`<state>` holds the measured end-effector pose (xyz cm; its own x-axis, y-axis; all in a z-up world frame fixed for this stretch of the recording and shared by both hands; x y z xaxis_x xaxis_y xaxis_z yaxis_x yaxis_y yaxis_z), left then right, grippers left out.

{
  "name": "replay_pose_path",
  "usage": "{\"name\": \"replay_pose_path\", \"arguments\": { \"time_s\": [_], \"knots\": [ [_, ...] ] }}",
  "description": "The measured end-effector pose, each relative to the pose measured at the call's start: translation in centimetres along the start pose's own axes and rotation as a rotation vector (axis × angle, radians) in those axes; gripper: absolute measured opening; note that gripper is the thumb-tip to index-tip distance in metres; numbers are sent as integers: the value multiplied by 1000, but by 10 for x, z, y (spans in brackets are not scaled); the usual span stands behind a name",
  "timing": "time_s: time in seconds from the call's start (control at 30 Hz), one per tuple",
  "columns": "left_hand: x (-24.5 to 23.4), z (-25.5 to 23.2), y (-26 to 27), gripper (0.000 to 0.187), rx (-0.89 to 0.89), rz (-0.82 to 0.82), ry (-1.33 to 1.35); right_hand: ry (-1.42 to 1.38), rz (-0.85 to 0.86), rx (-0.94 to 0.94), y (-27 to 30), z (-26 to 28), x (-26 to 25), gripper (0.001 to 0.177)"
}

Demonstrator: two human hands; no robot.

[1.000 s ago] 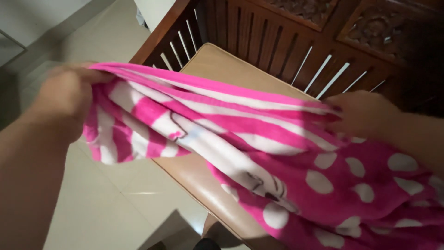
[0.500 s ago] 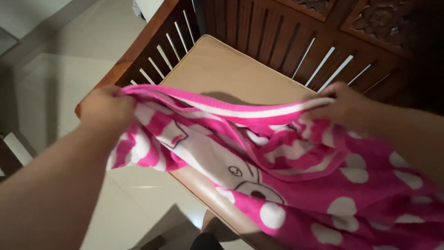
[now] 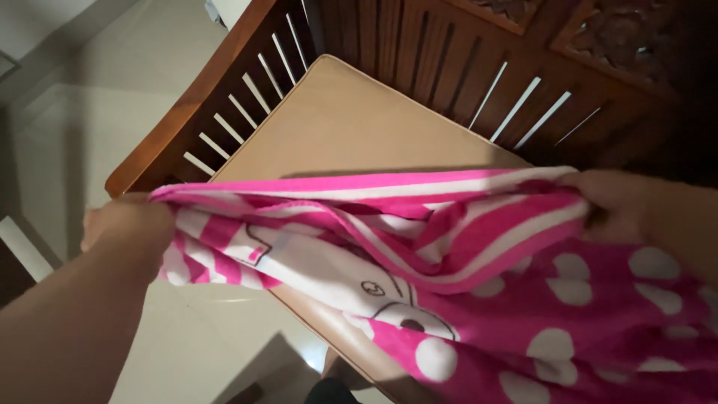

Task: The person folds a pink polka-dotted blanket on a wooden chair, then places a pink pillow on the chair and adjusts it. The person also briefly handles a cardboard box.

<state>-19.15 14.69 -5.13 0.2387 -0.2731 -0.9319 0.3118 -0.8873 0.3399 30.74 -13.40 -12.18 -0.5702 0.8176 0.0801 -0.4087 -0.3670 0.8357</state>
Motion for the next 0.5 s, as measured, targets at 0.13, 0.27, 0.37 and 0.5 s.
{"name": "replay_pose_path", "arguments": {
  "time_s": [0.13, 0.27, 0.37, 0.5],
  "knots": [
    [22, 10, -28, 37, -104, 127, 116, 143, -67, 140, 38, 2, 28, 42],
    [38, 11, -64, 37, -212, 204, 247, 116, -85, 143, 17, 9, 28, 42],
    [46, 14, -85, 37, -266, 296, 297, -31, 37, 171, -28, 12, 18, 45],
    [52, 19, -117, 37, -347, 443, 360, -265, 181, 708, -52, 58, 48, 48]
  ]
}}
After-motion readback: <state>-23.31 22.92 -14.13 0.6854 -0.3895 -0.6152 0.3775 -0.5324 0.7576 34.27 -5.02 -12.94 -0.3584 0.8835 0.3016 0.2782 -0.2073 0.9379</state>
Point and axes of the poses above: each hand's wrist, its own y-axis away from the middle knuckle, its own x-axis out of the palm, z = x × y, the point moved 1 cm from there along -y, towards the middle knuckle, and after that the axes turned 15 degrees about -y, right-handed, at the moved point
